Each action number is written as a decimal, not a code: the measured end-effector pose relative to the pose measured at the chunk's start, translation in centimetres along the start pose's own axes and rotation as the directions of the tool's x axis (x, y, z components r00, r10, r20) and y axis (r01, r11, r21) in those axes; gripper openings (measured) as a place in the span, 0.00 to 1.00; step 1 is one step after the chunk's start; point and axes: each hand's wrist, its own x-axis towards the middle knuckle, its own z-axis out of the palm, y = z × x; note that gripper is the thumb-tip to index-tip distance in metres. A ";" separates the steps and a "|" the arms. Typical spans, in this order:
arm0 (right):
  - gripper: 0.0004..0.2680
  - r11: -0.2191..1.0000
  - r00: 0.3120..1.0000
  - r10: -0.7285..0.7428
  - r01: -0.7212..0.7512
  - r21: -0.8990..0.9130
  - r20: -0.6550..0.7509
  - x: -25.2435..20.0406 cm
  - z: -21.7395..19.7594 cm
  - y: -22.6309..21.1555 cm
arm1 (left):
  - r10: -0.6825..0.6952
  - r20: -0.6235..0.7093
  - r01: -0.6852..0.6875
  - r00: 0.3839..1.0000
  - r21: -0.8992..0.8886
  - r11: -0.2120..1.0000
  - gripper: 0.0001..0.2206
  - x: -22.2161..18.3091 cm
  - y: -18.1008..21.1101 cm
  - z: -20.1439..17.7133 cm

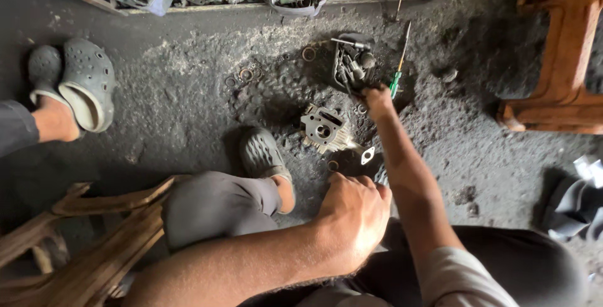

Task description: The person cleans an engine component using a powered drill with a buffing attachment, then manipulates a small wire tool and handles several loose metal rings and small parts on the floor.

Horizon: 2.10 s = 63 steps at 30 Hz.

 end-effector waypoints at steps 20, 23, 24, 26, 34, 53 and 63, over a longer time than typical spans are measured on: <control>0.06 0.780 0.932 -0.333 0.357 0.513 -0.143 1.2 13.2 0.7 | -0.071 -0.087 0.060 0.994 -0.131 0.990 0.28 -0.1 0.0 1.5; 0.08 0.704 0.900 -0.395 0.425 0.569 -0.184 1.4 13.1 0.3 | -0.086 -0.096 0.070 0.992 -0.157 0.985 0.25 0.7 0.1 2.4; 0.09 0.657 0.885 -0.419 0.450 0.605 -0.203 1.4 13.0 0.2 | -0.092 -0.115 0.073 0.989 -0.157 0.985 0.25 0.9 0.2 2.6; 0.08 0.668 0.866 -0.458 0.485 0.564 -0.203 1.5 13.1 -0.2 | -0.094 -0.141 0.070 0.986 -0.162 0.984 0.25 1.3 0.5 3.0; 0.10 0.652 0.897 -0.392 0.428 0.626 -0.205 2.2 19.3 -3.8 | -0.111 -0.161 0.083 0.981 -0.170 0.982 0.26 1.9 1.1 3.4; 0.07 0.817 0.920 -0.392 0.351 0.458 -0.005 3.9 19.3 -9.0 | -0.135 -0.212 0.076 0.968 -0.264 0.962 0.21 0.6 0.2 3.9; 0.10 0.921 0.932 -0.349 0.324 0.215 0.092 6.4 15.5 -12.6 | -0.106 -0.180 0.066 0.978 -0.215 0.974 0.20 0.4 0.0 3.4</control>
